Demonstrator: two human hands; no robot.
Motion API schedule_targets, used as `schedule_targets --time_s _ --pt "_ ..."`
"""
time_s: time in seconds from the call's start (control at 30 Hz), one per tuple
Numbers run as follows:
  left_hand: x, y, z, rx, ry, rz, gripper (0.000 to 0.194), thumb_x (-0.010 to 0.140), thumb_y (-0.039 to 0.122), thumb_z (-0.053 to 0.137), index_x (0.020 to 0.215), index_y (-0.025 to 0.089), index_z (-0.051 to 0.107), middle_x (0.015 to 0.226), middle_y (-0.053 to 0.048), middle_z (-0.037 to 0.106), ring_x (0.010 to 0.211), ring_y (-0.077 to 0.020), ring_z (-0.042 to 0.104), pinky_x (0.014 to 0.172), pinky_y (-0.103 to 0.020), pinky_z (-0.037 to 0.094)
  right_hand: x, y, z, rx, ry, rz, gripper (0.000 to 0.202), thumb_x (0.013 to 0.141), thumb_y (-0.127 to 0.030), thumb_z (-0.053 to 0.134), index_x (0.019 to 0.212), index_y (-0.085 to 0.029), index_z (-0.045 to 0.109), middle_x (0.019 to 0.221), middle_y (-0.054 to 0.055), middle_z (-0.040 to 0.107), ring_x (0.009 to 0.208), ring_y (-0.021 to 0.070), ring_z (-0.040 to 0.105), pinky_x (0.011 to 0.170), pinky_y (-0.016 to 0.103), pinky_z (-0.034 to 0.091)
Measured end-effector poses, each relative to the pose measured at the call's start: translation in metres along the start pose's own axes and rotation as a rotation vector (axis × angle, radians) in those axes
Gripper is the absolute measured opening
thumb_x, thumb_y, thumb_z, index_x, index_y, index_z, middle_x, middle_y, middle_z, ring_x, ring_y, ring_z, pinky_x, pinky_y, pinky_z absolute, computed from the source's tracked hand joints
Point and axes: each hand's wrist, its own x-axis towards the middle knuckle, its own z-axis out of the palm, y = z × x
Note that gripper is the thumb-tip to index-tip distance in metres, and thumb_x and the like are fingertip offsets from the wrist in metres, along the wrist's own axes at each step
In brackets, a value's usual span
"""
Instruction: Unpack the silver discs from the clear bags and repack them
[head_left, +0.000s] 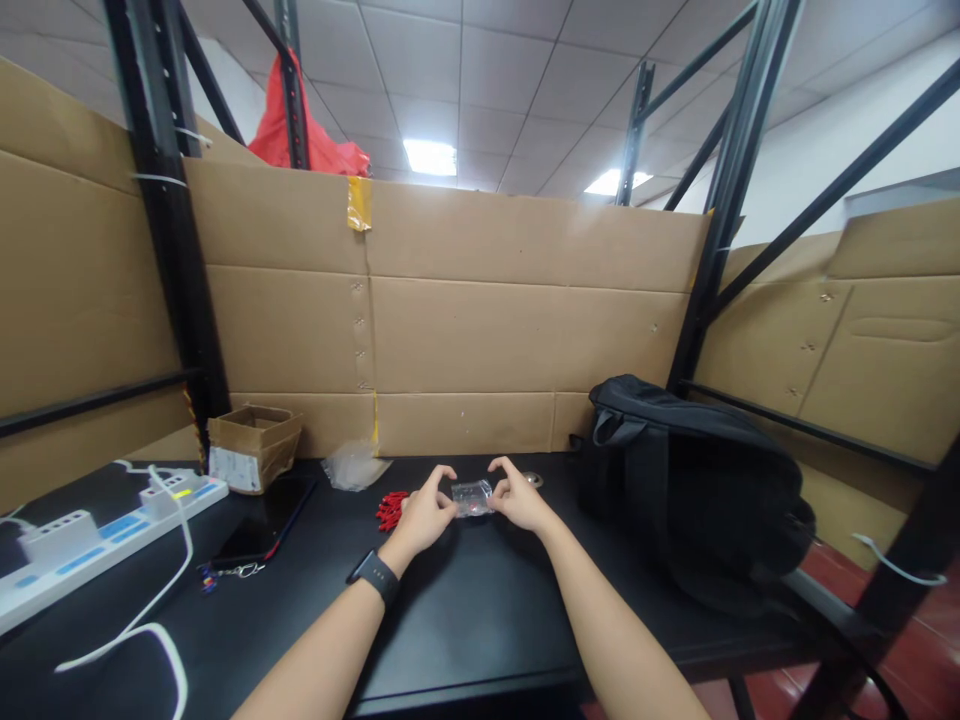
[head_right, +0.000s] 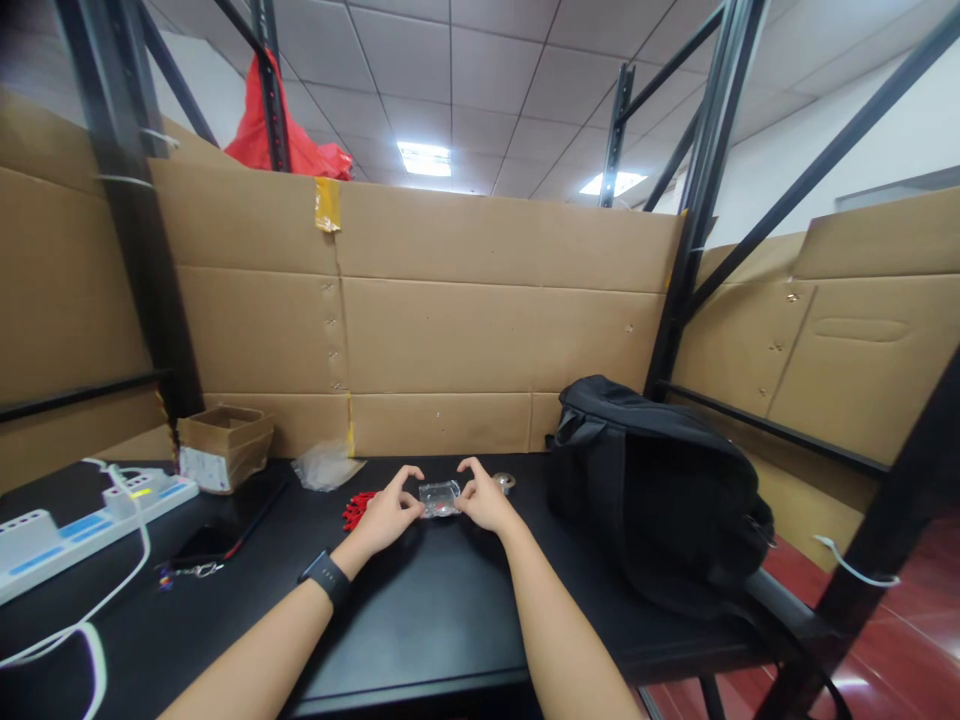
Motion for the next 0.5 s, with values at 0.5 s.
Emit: schedule_targets --time_s 0.5 --pt "-0.012 0.009 0.003 0.329 -0.049 0.247 0.022 0.080 0.035 0.065 0.100 0.028 0.070 0.115 -0.006 0.067 0.120 -0.0305 0.048 0.096 -0.045 0.032 -0.009 -0.019 -0.003 -0.490 -0.088 -0.167 0.022 0.079 -0.019 0.069 0.096 -0.028 0.078 0.114 0.005 0.065 0.106 0.0246 0.055 0.101 0.040 0.038"
